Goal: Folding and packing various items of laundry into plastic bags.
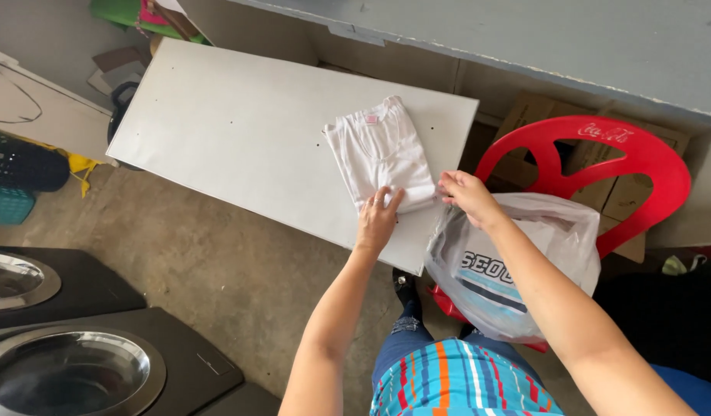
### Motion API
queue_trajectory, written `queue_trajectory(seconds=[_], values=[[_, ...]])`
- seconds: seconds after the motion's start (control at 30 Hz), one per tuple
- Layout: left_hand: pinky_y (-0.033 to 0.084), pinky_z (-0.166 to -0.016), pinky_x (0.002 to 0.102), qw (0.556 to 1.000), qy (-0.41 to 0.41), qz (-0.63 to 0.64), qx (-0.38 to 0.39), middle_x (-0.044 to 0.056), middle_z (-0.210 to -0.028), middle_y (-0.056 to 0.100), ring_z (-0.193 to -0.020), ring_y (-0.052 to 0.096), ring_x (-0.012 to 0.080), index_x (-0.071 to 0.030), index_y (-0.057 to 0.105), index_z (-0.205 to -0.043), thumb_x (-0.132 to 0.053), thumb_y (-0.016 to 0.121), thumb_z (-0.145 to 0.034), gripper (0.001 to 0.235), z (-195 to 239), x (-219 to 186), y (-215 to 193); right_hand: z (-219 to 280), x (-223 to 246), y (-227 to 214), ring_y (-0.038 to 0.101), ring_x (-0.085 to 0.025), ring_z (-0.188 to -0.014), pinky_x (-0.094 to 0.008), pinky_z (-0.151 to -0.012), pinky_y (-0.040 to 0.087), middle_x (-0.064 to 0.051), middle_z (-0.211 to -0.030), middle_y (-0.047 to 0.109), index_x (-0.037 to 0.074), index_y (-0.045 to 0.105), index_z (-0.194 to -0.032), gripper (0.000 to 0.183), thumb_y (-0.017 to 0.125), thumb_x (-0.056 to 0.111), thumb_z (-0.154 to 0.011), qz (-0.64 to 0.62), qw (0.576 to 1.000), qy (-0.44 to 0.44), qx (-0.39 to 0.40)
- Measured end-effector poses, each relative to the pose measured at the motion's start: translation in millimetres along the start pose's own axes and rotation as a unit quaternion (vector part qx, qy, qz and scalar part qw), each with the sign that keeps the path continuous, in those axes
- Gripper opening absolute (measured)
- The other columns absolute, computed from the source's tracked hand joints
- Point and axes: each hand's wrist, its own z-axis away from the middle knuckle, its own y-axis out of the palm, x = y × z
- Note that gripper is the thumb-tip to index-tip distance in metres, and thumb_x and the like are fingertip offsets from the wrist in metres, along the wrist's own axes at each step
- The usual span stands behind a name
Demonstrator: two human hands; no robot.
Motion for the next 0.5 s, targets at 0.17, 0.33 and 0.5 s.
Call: queue_trajectory(seconds=[0.17,0.33,0.5], values=[[0.063,-0.070,0.042,0.993,-0.020,0.112,0.043,-0.001,-0.116,0.060,-0.080,0.072,0.0267,-0.037,0.064,-0.129,-0.017,0.073,-0.072,0.062,-7,21,-2,-77,-31,22,0.070,-0.022,-0.094,-0.034,-0.071,0.059,-0.015,-0.108,0.072,0.004,0.067,-0.126,0.077,0.068,0.073,-0.093,0.147,0.987,0.032,-0.063],[0.057,-0.086,0.048,0.958,-0.121,0.240,0.104,0.004,-0.125,0.057,-0.100,0.070,0.0345,-0.039,0.060,-0.137,-0.031,0.076,-0.067,0.072,-10,20,-60,-71,7,64,0.065,-0.038,-0.113,-0.049,-0.092,0.055,-0.027,-0.122,0.064,-0.006,0.049,-0.138,0.093,0.096,0.036,-0.069,0.046,0.991,0.121,-0.029],[0.022,-0.122,0.060,0.792,-0.428,0.431,0.069,0.033,-0.156,0.028,-0.146,0.027,0.0563,-0.024,0.030,-0.162,-0.047,0.073,-0.079,0.096,-30,30,-84,-121,-23,47,0.064,-0.044,-0.117,-0.063,-0.099,0.050,-0.025,-0.127,0.066,0.004,0.046,-0.146,0.084,0.088,0.010,-0.073,-0.124,0.961,0.239,0.061]])
